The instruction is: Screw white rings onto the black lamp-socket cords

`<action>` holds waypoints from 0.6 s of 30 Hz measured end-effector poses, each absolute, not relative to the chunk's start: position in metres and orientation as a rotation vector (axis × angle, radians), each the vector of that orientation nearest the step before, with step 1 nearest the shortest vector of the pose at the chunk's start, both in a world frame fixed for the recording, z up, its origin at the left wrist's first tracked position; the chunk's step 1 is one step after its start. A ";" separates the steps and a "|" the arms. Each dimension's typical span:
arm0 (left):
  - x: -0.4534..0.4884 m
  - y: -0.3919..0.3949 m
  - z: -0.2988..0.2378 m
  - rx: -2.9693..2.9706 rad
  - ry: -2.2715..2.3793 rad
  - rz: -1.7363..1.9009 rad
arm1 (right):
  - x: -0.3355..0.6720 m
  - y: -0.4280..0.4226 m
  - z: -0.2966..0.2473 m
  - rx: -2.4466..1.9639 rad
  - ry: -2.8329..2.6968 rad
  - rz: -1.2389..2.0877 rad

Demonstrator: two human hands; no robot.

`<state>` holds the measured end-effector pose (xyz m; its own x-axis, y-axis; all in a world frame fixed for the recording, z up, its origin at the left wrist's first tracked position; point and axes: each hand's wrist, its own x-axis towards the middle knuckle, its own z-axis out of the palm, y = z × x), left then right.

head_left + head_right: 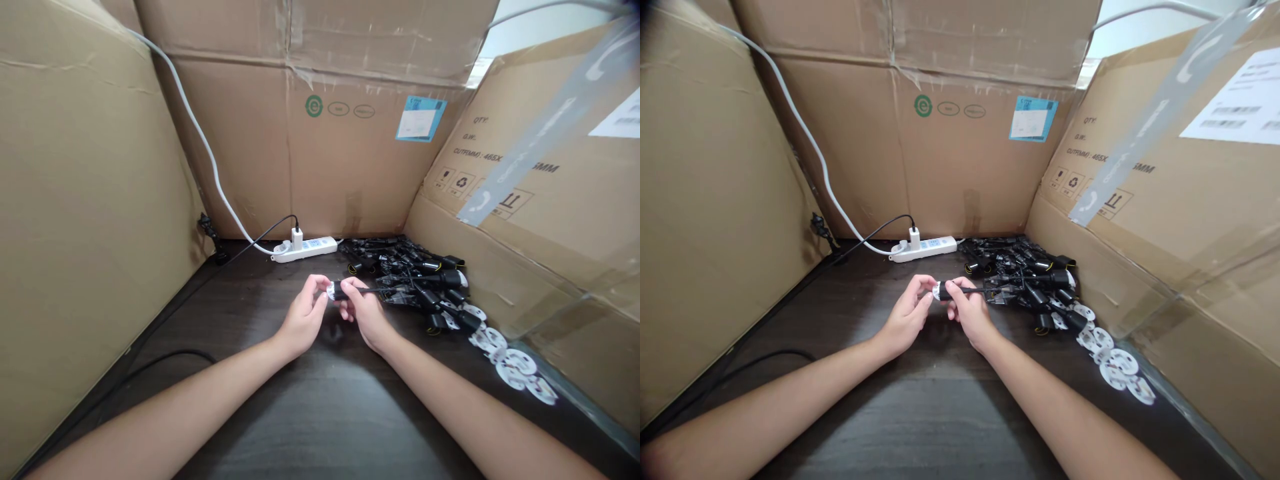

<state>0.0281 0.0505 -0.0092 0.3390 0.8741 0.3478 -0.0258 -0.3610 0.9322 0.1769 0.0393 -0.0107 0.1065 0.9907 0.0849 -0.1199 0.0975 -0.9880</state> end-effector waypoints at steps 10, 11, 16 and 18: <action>0.031 0.056 -0.012 1.437 0.788 1.123 | 0.179 0.042 -0.015 -1.098 -1.116 1.078; 0.031 0.058 -0.011 1.422 0.784 1.110 | 0.179 0.042 -0.015 -1.095 -1.115 1.073; 0.032 0.062 -0.011 1.333 0.777 1.078 | 0.179 0.041 -0.014 -1.087 -1.115 1.069; 0.032 0.064 -0.012 1.307 0.767 1.063 | 0.179 0.040 -0.013 -1.093 -1.118 1.064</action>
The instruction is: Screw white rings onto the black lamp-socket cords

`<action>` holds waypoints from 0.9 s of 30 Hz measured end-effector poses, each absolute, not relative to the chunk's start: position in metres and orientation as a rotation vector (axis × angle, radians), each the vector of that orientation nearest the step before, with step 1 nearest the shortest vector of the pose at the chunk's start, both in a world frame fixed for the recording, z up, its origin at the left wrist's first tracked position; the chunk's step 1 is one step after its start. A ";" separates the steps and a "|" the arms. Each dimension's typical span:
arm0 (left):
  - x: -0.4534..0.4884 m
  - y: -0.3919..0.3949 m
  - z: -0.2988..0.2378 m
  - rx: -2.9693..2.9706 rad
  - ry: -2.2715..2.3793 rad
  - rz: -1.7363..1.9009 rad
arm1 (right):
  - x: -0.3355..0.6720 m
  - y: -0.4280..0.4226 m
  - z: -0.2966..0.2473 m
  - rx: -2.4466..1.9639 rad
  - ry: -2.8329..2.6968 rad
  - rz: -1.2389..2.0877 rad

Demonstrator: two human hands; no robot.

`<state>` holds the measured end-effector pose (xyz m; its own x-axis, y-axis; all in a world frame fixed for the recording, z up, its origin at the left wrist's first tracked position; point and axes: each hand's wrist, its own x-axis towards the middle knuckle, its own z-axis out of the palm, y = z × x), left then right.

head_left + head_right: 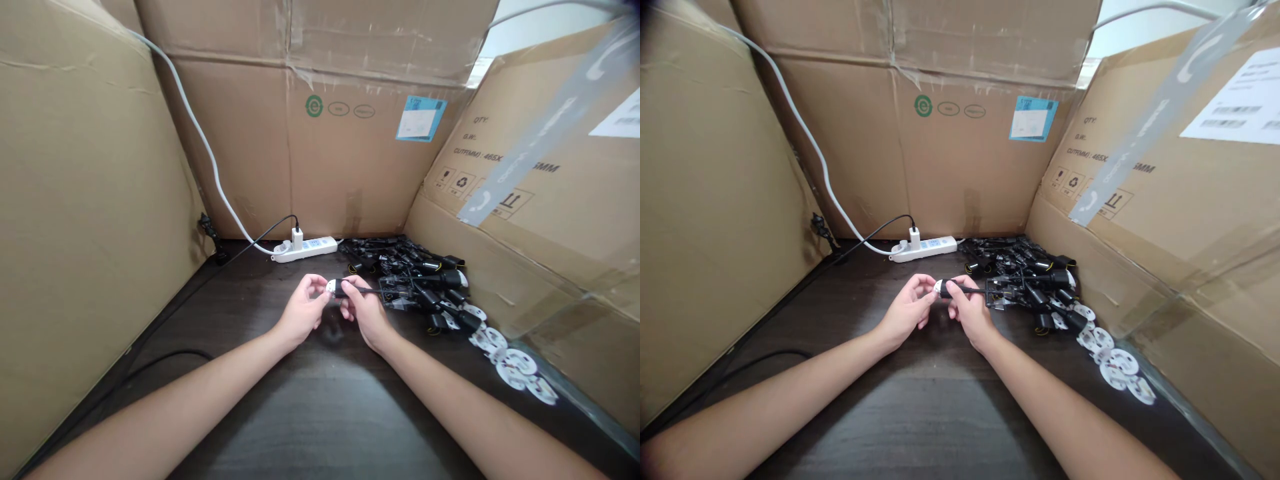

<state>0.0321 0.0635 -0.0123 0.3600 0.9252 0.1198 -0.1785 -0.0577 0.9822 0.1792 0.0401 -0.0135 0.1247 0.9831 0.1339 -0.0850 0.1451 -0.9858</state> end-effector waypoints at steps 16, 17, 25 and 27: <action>0.030 0.054 -0.012 1.690 0.829 1.132 | 0.177 0.038 -0.013 -1.119 -1.222 0.979; 0.029 0.054 -0.011 1.712 0.839 1.128 | 0.177 0.038 -0.013 -1.117 -1.221 0.977; 0.028 0.050 -0.002 1.634 0.762 1.138 | 0.178 0.037 -0.011 -1.124 -1.250 0.985; 0.029 0.050 -0.003 1.543 0.756 1.116 | 0.179 0.037 -0.011 -1.114 -1.251 0.985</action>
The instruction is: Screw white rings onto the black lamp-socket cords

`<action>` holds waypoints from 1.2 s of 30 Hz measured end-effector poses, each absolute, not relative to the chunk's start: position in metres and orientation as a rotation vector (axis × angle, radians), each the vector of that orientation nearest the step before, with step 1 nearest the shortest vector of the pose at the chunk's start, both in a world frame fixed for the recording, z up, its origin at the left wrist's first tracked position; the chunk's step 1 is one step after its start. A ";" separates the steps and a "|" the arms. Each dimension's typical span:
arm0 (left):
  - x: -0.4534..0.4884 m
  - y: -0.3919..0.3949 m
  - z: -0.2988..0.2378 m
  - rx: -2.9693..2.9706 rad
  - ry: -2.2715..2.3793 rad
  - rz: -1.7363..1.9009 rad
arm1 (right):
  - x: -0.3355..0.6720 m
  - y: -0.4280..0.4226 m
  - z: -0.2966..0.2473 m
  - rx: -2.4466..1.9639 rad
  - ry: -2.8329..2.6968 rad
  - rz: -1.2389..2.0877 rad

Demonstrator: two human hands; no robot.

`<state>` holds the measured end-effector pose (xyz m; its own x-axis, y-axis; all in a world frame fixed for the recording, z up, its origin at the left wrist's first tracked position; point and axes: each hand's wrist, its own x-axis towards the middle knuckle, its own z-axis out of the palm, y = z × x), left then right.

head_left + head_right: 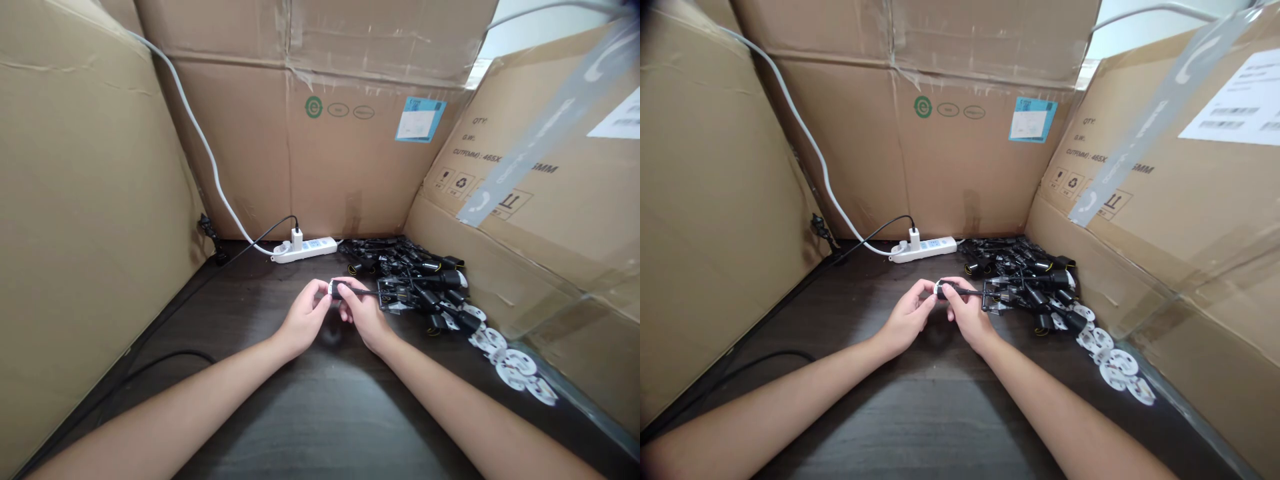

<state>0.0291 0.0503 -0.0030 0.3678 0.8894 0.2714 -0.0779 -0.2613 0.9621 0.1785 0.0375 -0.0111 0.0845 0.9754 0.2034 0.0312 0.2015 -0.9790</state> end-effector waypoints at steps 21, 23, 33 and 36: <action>0.024 0.066 -0.005 1.131 0.629 0.895 | 0.179 0.037 -0.012 -1.038 -1.271 1.000; 0.023 0.067 -0.005 1.117 0.632 0.883 | 0.178 0.037 -0.013 -1.043 -1.283 0.988; 0.022 0.069 -0.004 1.080 0.604 0.868 | 0.173 0.037 -0.015 -1.018 -1.319 0.883; 0.022 0.070 -0.005 1.117 0.605 0.862 | 0.171 0.036 -0.014 -1.030 -1.326 0.858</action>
<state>0.0217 0.0698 -0.0048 0.5461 0.8377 0.0007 -0.2850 0.1850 0.9405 0.1710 0.0364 -0.0144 0.0813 0.9357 0.3433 0.0706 0.3381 -0.9384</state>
